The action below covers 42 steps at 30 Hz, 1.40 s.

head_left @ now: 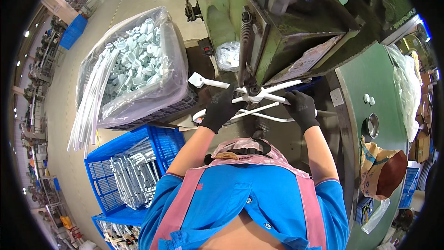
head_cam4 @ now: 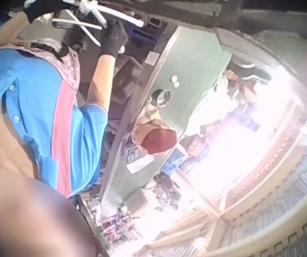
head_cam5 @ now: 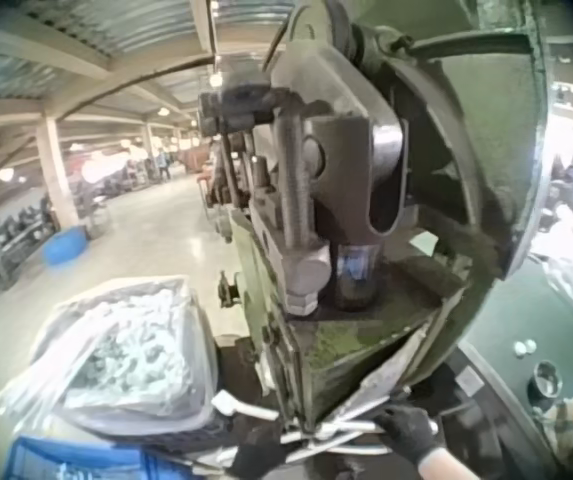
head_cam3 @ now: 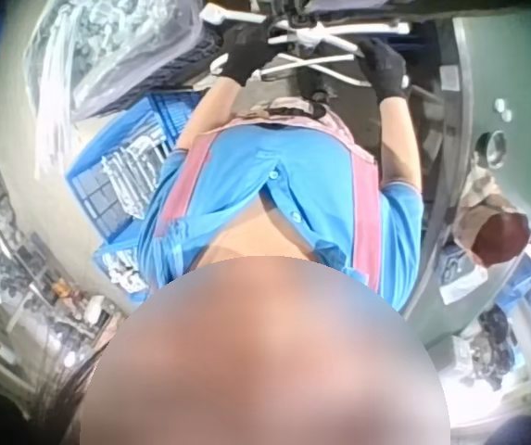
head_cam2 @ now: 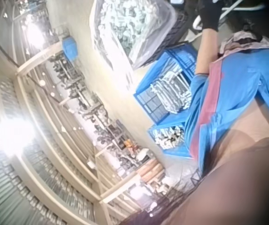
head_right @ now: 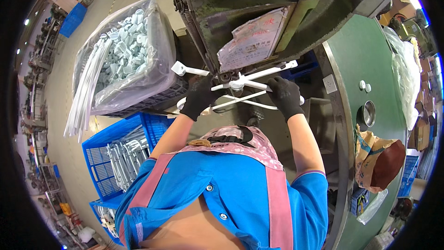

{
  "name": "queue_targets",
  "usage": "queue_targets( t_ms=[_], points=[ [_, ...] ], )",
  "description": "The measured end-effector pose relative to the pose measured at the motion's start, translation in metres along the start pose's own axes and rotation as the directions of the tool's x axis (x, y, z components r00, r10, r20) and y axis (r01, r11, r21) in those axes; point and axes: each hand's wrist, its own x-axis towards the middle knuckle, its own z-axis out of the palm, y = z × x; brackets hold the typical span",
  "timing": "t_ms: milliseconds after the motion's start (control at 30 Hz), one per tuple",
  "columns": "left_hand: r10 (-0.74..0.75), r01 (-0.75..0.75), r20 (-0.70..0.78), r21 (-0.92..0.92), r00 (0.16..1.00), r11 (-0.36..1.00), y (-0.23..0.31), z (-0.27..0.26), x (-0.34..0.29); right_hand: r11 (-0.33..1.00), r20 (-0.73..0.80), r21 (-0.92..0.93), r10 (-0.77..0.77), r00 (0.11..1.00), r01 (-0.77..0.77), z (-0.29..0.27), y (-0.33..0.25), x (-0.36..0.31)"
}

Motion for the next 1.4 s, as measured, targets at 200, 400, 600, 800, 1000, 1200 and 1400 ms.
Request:
queue_targets(
  t_ms=[200, 400, 600, 800, 1000, 1200, 1400],
  points=[
    [0.16, -0.172, -0.127, -0.088, 0.979, 0.981, 0.034, -0.027, 0.001, 0.993, -0.052, 0.095, -0.06, 0.997, 0.064, -0.051, -0.003, 0.015],
    [-0.033, 0.025, -0.11, -0.08, 0.993, 0.997, 0.036, -0.022, -0.062, 0.847, -0.087, 0.528, -0.023, 0.996, 0.066, -0.052, 0.006, 0.007],
    [-0.309, 0.289, -0.182, -0.129, 0.933, 0.949, 0.046, -0.003, -0.136, 0.698, -0.024, 0.711, 0.151, 0.988, -0.09, -0.015, 0.045, 0.025],
    [-0.524, 0.499, -0.39, -0.173, 0.757, 0.849, 0.075, 0.003, -0.184, 0.229, 0.307, 0.923, 0.042, 0.951, -0.309, 0.004, 0.015, 0.041],
    [-0.476, 0.5, -0.557, -0.123, 0.68, 0.858, 0.079, 0.027, -0.222, 0.311, 0.183, 0.943, -0.188, 0.965, -0.118, 0.014, -0.014, 0.055],
    [-0.428, 0.511, -0.581, -0.025, 0.692, 0.859, 0.084, 0.038, -0.221, 0.523, 0.261, 0.85, -0.302, 0.917, -0.07, 0.024, -0.021, 0.064],
    [-0.435, 0.503, -0.566, -0.042, 0.7, 0.863, 0.071, 0.034, -0.226, 0.605, 0.183, 0.796, -0.282, 0.942, 0.026, 0.034, -0.019, 0.055]
  ],
)
